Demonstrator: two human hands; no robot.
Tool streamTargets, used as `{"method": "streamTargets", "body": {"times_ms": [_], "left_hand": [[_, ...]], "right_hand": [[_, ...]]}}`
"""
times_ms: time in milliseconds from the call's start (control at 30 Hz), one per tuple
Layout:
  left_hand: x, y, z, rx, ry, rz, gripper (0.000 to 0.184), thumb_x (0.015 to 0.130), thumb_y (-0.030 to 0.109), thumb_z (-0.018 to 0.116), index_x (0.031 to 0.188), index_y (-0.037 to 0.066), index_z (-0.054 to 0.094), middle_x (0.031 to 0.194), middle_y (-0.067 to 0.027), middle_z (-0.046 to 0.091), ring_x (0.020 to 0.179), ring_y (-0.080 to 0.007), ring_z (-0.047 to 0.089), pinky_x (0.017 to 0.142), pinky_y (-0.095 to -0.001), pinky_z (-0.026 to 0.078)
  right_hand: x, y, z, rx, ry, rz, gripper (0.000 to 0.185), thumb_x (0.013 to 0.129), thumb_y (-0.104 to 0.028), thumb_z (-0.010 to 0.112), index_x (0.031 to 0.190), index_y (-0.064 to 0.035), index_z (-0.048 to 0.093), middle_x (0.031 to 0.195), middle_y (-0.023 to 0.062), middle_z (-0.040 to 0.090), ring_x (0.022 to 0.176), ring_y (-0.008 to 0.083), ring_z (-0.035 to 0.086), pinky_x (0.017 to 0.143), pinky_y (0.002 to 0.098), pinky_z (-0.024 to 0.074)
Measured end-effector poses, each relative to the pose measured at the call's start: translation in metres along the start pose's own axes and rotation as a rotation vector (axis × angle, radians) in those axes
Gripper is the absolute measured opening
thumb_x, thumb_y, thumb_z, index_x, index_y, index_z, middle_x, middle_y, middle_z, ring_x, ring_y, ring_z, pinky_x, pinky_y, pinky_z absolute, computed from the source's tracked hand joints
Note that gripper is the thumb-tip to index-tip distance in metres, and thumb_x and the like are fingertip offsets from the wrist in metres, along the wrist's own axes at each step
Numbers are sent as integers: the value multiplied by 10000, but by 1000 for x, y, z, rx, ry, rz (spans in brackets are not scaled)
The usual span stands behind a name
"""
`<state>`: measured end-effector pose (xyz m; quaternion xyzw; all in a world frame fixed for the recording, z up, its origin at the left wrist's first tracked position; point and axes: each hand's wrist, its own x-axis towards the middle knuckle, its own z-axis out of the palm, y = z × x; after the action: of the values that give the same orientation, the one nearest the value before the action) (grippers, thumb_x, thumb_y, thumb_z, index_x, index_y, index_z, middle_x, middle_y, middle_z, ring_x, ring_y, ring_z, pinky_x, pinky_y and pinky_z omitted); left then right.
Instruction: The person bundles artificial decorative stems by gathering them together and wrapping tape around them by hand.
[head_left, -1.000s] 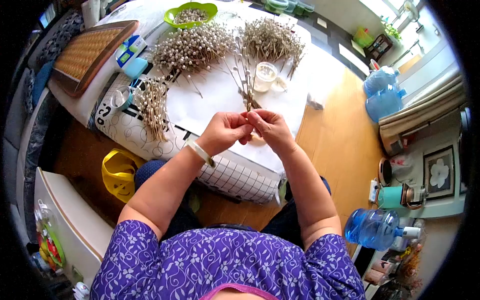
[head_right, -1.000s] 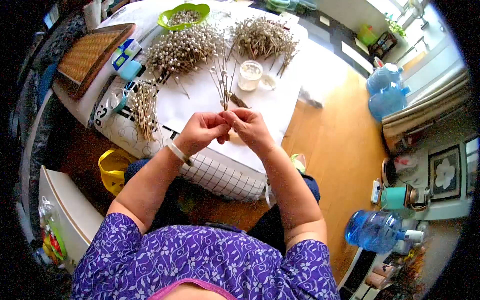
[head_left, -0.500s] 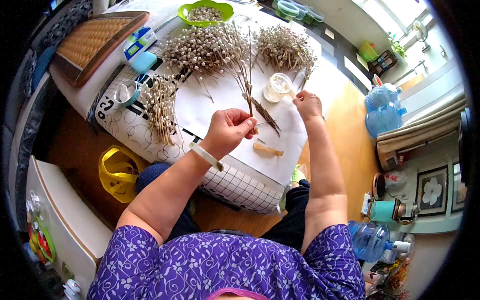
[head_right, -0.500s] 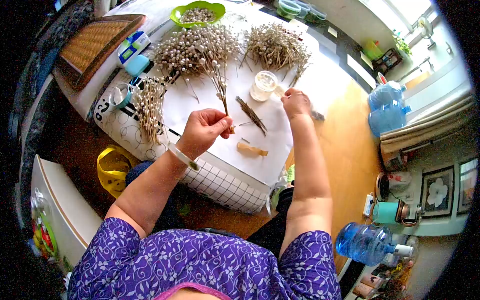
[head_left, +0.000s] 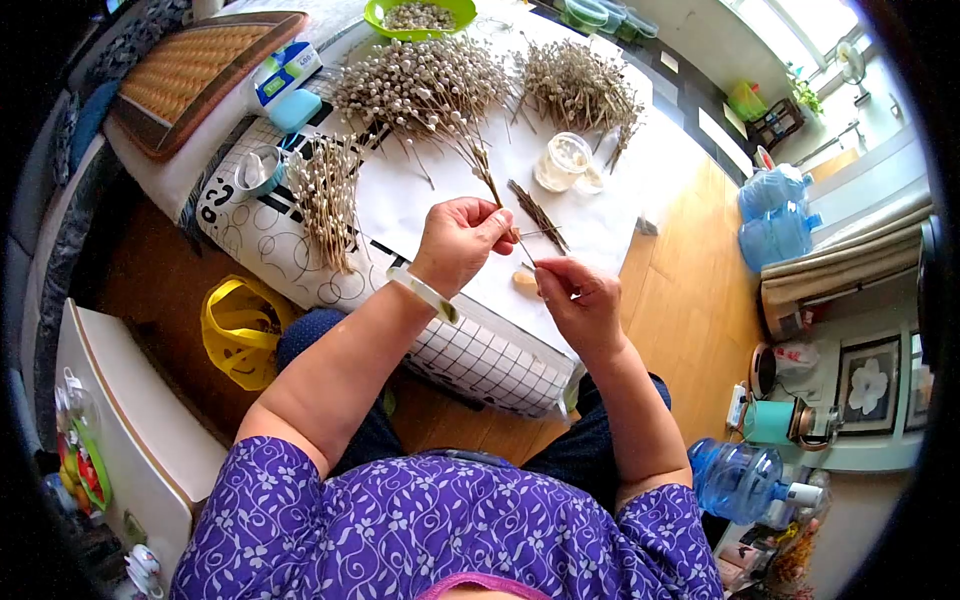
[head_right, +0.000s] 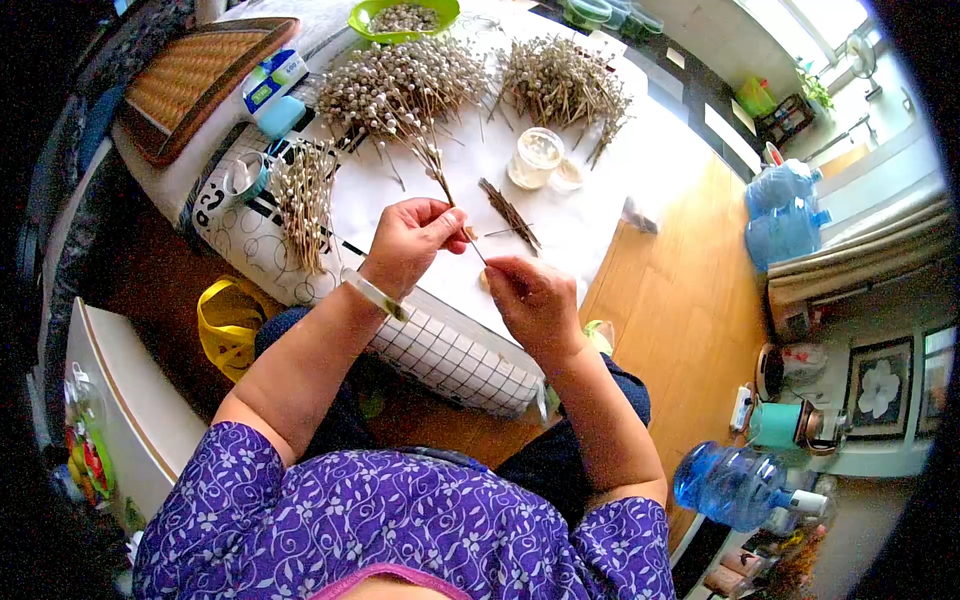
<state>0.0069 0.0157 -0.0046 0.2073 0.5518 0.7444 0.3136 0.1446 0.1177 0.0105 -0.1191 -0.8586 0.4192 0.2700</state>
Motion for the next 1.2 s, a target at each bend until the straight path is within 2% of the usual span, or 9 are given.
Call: {"method": "streamTargets", "body": {"times_ms": [67, 400, 567, 800, 967, 1100, 1200], "left_hand": [[0, -1, 0, -23, -7, 2, 157, 807, 118, 577, 779, -36, 585, 686, -78, 607, 572, -107, 563, 558, -214, 476], [2, 0, -1, 8, -16, 0, 156, 806, 114, 576, 762, -36, 582, 674, -70, 602, 567, -108, 564, 550, -213, 475], [1, -1, 0, -3, -13, 9, 155, 808, 113, 574, 762, -34, 582, 676, -77, 604, 573, -106, 564, 557, -215, 476], [2, -2, 1, 4, -13, 7, 151, 811, 113, 568, 764, -30, 580, 679, -79, 605, 575, -105, 562, 558, -213, 474], [3, -3, 0, 19, -10, -6, 156, 818, 101, 551, 751, -40, 564, 665, -78, 596, 566, -113, 568, 547, -209, 478], [4, -5, 0, -16, -15, -2, 160, 816, 103, 553, 750, -42, 561, 663, -81, 595, 564, -115, 567, 545, -211, 479], [3, -3, -1, 9, -17, -6, 155, 814, 119, 563, 756, -24, 573, 674, -80, 601, 575, -107, 560, 559, -220, 475]], "right_hand": [[2, -2, 2, -29, -16, -20, 62, 732, -69, 600, 780, -32, 613, 620, 129, 572, 511, 205, 556, 490, 281, 437], [6, 1, 5, -61, -7, -15, 50, 730, -68, 593, 769, -37, 596, 630, 132, 570, 545, 243, 570, 511, 305, 448], [9, -8, 4, -171, 1, -170, 20, 724, -46, 580, 740, -41, 569, 628, 137, 561, 569, 280, 568, 522, 324, 449], [4, -6, 3, -185, 46, -141, 23, 723, -35, 574, 744, -37, 564, 634, 135, 565, 571, 283, 568, 533, 333, 453], [4, -6, 5, -116, 16, -122, 18, 725, -41, 577, 734, -43, 561, 641, 138, 568, 584, 284, 574, 535, 333, 455], [8, 3, 5, -186, -9, -121, 20, 731, -50, 575, 747, -46, 565, 645, 139, 567, 593, 285, 579, 536, 335, 457], [12, 29, 2, -211, 81, -42, 43, 742, -78, 579, 762, -40, 578, 622, 142, 569, 568, 275, 586, 514, 320, 455]]}}
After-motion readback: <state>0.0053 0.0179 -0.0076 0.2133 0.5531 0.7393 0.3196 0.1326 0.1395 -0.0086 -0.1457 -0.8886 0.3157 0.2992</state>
